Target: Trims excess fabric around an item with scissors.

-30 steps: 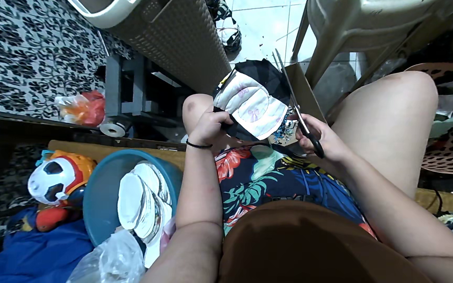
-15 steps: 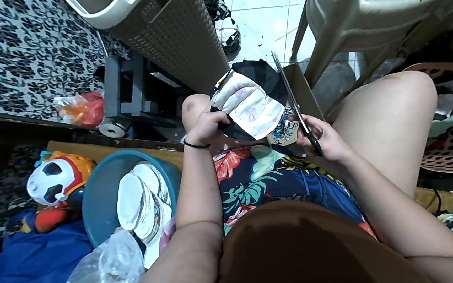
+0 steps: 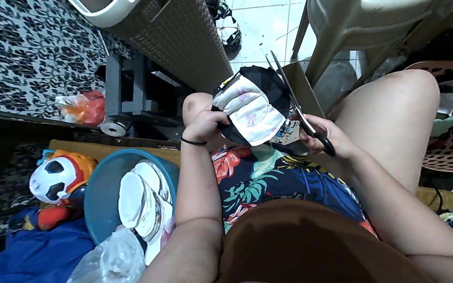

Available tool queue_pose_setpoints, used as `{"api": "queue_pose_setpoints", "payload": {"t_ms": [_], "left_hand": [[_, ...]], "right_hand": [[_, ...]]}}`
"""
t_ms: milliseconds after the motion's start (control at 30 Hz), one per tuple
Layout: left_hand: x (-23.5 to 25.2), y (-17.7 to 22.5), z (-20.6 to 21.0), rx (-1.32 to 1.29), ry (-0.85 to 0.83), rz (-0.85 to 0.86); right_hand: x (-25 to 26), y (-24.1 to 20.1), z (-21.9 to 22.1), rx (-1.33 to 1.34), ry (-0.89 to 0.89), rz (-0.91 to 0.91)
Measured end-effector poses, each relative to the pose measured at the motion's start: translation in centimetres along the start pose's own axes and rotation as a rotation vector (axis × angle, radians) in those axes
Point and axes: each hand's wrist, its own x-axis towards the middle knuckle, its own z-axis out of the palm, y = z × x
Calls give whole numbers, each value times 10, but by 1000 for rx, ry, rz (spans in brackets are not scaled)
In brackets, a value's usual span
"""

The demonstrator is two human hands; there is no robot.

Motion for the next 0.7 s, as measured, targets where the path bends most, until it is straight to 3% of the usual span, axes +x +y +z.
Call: {"api": "queue_pose_setpoints", "payload": {"t_ms": [700], "left_hand": [[-1, 14, -16, 113, 32, 40]], "right_hand": [[-5, -1, -9, -28, -65, 49]]}}
